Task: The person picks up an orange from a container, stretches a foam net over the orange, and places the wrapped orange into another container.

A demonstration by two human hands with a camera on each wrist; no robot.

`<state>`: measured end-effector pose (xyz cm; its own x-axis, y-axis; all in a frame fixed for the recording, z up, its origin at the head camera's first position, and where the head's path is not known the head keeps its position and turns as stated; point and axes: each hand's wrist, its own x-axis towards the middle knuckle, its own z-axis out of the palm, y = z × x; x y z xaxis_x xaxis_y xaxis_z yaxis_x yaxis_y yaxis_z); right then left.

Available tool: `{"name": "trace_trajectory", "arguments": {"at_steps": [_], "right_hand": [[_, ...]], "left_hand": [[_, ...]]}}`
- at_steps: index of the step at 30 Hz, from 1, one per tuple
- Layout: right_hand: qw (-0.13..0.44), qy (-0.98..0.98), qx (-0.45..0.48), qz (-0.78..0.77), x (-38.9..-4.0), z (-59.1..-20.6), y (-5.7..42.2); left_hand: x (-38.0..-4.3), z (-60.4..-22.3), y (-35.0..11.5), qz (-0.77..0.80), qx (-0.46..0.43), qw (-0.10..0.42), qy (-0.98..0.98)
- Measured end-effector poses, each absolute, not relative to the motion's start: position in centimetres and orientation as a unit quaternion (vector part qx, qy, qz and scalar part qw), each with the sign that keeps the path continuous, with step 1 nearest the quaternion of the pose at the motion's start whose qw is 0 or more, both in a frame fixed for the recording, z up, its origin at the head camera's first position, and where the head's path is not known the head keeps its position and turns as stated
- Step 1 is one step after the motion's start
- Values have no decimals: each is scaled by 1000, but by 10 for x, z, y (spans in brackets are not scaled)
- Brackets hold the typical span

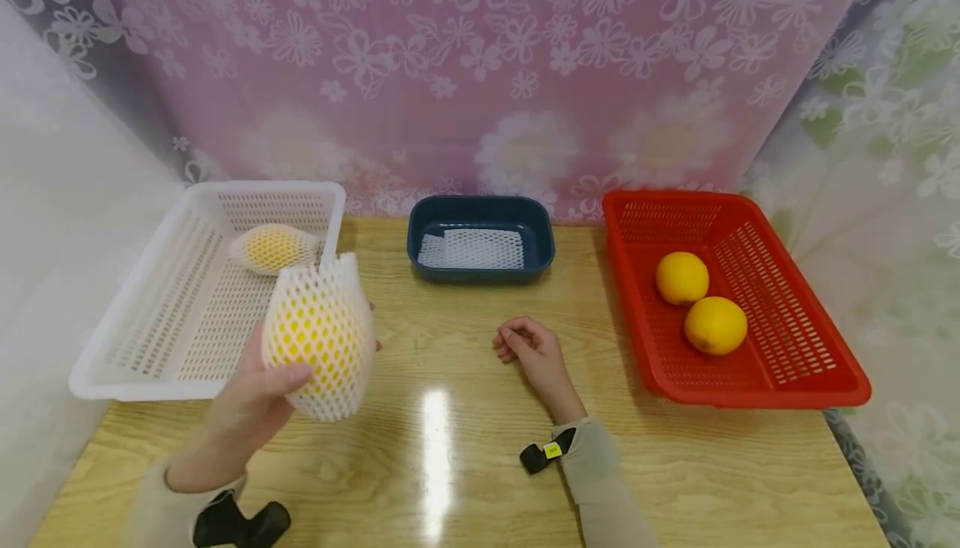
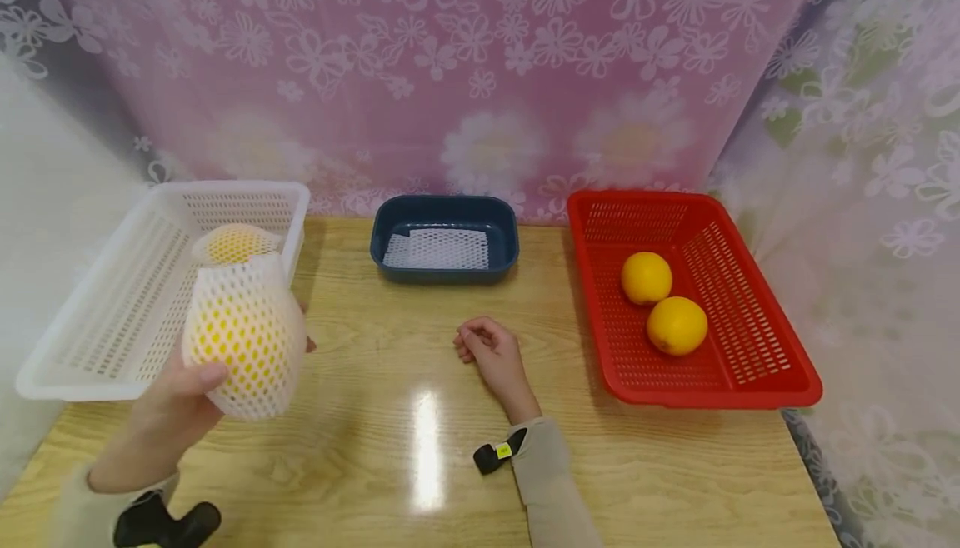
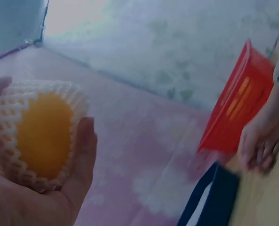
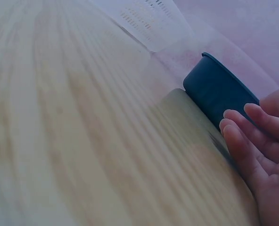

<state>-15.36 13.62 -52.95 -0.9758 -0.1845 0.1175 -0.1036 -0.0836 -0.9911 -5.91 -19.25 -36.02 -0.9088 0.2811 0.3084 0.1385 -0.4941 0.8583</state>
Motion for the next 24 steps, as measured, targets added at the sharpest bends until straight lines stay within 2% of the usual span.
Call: {"name": "trace_trajectory", "arguments": {"at_steps": [4,7,11,18,24], "right_hand": [[35,675,-107,-729,-154,-530,135],[39,677,-103,-728,-154,-530,134],[29,680,-97,-726,-154,-531,134],[28,684,-97,-722,-154,-530,135],[36,686,-99,-720,-154,-528,136]], "left_hand": [[-69,-334,-231,763,205,-51,611],[-76,-318,-256,627,179,-137,746],[-96,-312,-284,449,137,-193,861],[-143,-324,-323,327,155,-152,920],[-171,-338,-335,250,190,-63,947]]}}
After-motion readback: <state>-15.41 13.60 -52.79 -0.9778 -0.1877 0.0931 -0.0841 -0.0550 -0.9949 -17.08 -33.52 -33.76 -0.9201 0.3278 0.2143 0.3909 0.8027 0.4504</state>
